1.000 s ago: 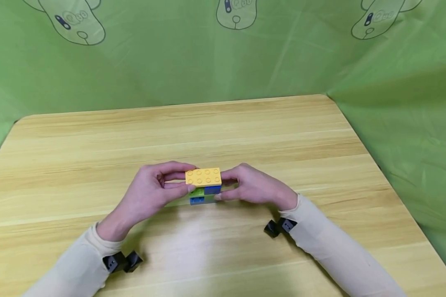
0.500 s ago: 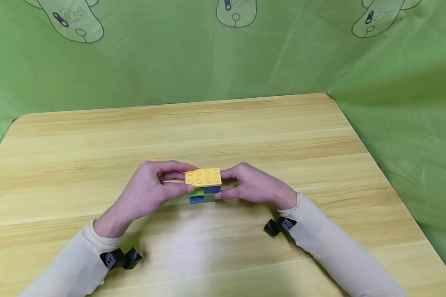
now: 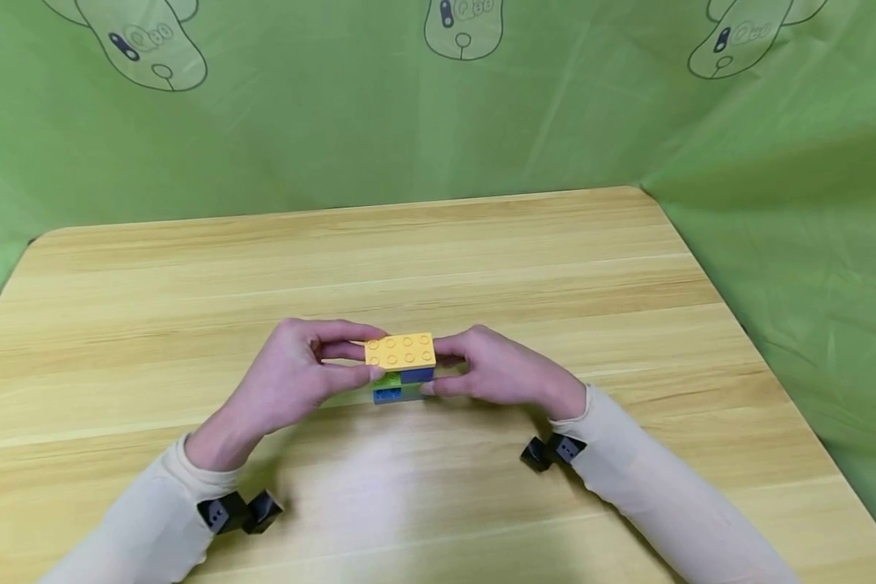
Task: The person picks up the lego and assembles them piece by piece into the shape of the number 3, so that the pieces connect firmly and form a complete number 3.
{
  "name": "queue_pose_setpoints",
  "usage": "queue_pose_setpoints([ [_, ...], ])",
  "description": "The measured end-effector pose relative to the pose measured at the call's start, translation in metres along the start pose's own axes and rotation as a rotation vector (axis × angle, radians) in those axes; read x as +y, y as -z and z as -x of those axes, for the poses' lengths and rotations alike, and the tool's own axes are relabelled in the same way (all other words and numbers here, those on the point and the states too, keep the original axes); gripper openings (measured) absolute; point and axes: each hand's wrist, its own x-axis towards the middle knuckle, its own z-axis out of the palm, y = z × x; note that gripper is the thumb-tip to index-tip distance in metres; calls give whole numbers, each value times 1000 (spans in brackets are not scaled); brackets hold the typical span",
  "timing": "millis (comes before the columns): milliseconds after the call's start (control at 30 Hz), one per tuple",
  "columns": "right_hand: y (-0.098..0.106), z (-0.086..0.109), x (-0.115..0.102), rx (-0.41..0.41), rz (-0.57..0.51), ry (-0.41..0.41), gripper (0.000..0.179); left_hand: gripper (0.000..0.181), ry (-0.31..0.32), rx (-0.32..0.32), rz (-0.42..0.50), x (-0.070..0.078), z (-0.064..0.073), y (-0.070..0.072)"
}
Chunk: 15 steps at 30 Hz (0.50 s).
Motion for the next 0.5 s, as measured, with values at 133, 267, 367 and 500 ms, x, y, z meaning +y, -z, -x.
queue_pose_setpoints([
  [133, 0, 0, 0, -3, 7, 4, 43, 37, -4, 4, -27, -1, 0, 0],
  [267, 2, 2, -2, 11, 6, 19, 44, 37, 8, 5, -43, 0, 0, 0],
  [367, 4, 3, -5, 29, -8, 50, 42, 37, 25, 6, -54, 2, 0, 0],
  [500, 7, 4, -11, 58, -47, 100, 37, 36, 25, 8, -66, 3, 0, 0],
])
